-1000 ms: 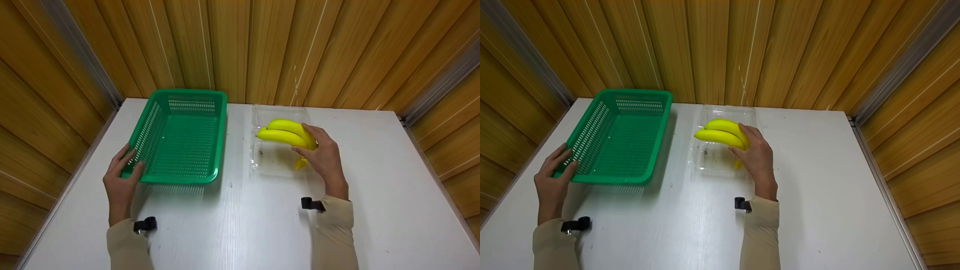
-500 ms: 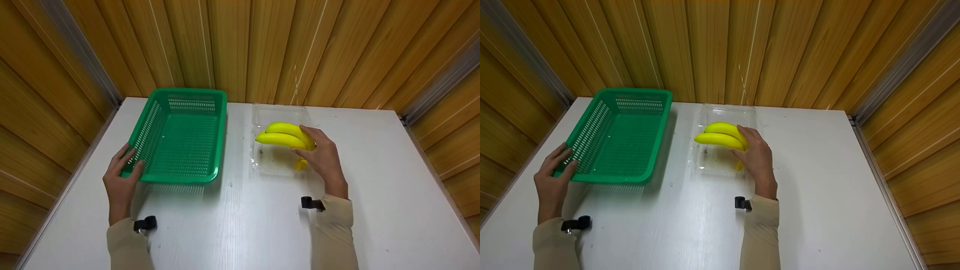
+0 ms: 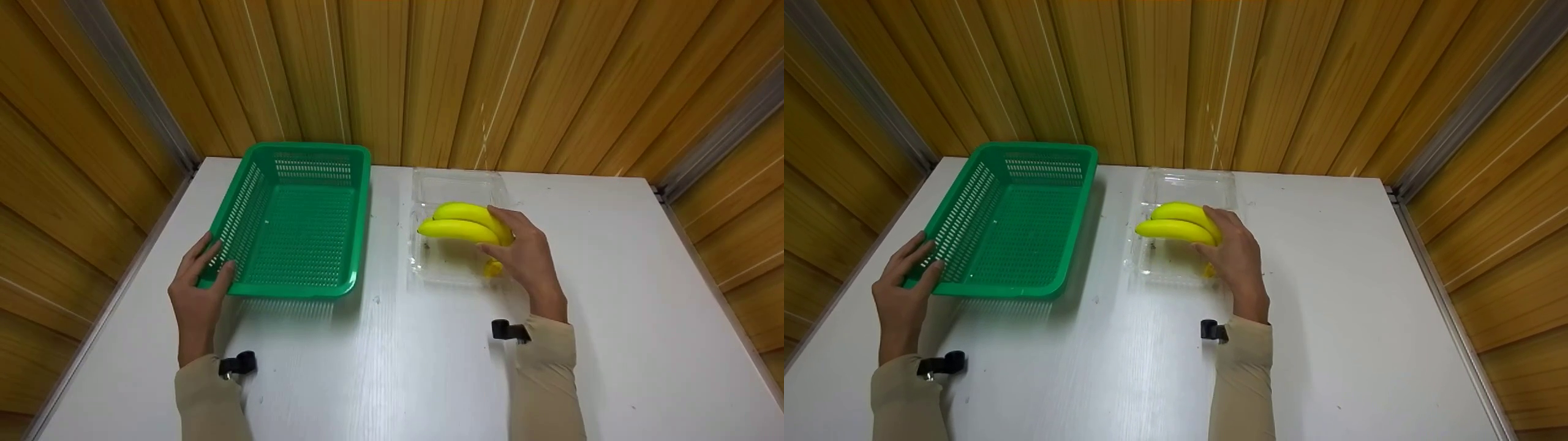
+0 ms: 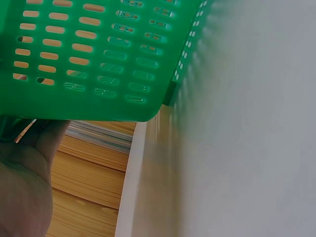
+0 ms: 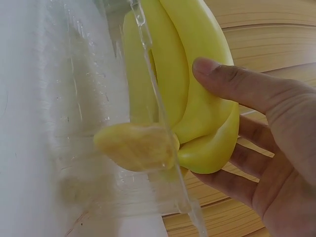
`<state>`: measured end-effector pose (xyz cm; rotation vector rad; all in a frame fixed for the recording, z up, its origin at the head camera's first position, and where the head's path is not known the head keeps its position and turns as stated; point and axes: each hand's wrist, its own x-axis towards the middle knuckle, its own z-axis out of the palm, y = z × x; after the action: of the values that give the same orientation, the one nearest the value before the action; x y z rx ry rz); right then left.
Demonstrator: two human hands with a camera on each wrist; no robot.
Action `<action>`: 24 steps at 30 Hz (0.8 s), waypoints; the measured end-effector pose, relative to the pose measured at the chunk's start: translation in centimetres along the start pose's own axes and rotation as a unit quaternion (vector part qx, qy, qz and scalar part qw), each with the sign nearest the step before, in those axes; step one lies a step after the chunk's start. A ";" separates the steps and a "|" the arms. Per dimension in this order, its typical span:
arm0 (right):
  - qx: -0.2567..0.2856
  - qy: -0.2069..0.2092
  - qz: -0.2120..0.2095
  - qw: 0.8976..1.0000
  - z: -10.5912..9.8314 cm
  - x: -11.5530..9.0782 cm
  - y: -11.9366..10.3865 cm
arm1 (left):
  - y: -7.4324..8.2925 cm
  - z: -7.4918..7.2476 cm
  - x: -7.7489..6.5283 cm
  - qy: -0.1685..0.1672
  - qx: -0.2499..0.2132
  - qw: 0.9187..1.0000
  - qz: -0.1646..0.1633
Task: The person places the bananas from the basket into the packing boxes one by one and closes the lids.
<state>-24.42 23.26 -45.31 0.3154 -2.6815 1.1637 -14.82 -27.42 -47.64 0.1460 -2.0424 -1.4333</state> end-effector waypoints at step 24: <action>0.003 -0.035 0.047 0.998 0.9 0.3 0.8 | -1.2 -0.1 0.1 -0.004 0.003 1.000 -0.012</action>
<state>-24.99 23.12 -46.43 0.2388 -2.7815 1.2072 -15.20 -28.00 -48.62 0.1680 -2.0578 -1.4435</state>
